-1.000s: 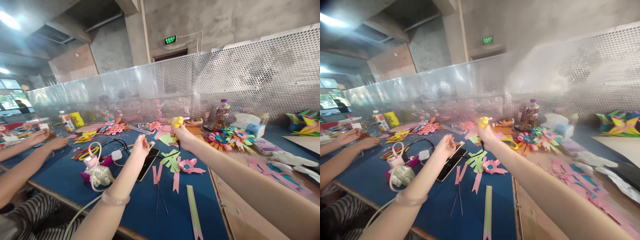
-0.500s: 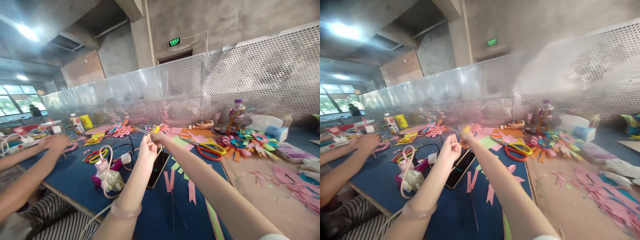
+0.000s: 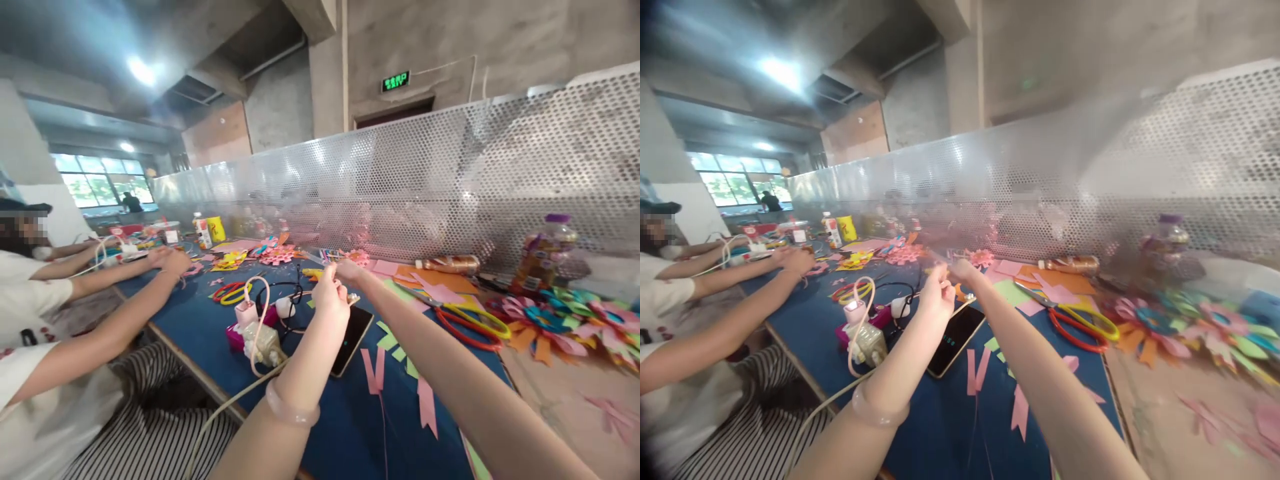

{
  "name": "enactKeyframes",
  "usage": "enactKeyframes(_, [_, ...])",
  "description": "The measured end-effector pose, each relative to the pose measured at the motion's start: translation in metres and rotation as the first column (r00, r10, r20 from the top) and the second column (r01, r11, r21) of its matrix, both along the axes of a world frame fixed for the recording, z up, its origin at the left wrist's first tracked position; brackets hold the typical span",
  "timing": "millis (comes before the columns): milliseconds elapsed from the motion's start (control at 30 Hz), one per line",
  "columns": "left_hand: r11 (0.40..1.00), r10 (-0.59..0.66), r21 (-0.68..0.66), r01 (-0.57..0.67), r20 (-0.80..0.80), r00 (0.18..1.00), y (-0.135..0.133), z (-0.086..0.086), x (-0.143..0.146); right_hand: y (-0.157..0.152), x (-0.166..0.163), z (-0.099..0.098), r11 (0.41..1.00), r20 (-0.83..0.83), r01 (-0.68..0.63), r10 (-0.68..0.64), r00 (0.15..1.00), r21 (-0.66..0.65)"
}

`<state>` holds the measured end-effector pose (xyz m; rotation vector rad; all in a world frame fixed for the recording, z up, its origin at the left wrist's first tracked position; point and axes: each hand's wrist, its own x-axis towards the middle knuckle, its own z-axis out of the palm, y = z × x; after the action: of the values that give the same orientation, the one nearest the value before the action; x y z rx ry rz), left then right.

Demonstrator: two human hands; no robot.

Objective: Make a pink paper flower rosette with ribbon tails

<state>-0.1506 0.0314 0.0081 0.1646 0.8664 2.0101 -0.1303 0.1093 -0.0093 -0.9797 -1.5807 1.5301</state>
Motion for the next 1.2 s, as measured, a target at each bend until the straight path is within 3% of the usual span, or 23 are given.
enactKeyframes(100, [1.0,-0.001,-0.009,0.001,-0.026,1.0,-0.002,-0.001,0.004,0.013,0.034,0.016,0.993,0.075,-0.12,0.119,0.99,0.006])
enactKeyframes(267, [0.995,-0.098,-0.025,0.095,-0.157,0.983,-0.008,-0.007,0.021,-0.005,0.095,0.034,0.994,0.077,-0.082,0.076,0.994,0.076])
enactKeyframes(433, [0.969,-0.246,-0.086,0.231,-0.31,0.918,-0.017,-0.027,0.052,-0.062,0.157,0.02,0.98,-0.029,0.144,-0.141,0.99,0.138])
enactKeyframes(533, [0.927,-0.374,-0.124,0.354,-0.361,0.854,-0.029,-0.037,0.072,-0.099,0.191,0.007,0.923,0.165,0.251,-0.307,0.937,0.293])
enactKeyframes(633, [0.828,-0.555,-0.179,0.531,-0.4,0.729,-0.044,-0.042,0.088,-0.128,0.22,0.001,0.921,0.314,0.234,-0.331,0.89,0.311])
enactKeyframes(700, [0.729,-0.661,-0.229,0.645,-0.482,0.575,-0.055,-0.043,0.096,-0.143,0.236,-0.001,0.936,0.345,0.217,-0.308,0.887,0.276])
enactKeyframes(833, [0.628,-0.717,-0.31,0.714,-0.587,0.376,-0.069,-0.044,0.106,-0.159,0.259,-0.008,0.955,0.293,0.203,-0.262,0.92,0.216])
enactKeyframes(1033, [0.544,-0.775,-0.42,0.726,-0.583,0.243,-0.077,-0.041,0.111,-0.165,0.27,-0.02,0.987,0.199,0.129,-0.145,0.969,0.091])
enactKeyframes(1200, [0.457,-0.813,-0.487,0.744,-0.568,0.128,-0.078,-0.038,0.111,-0.166,0.273,-0.027,0.986,0.09,0.117,-0.128,0.988,0.118])
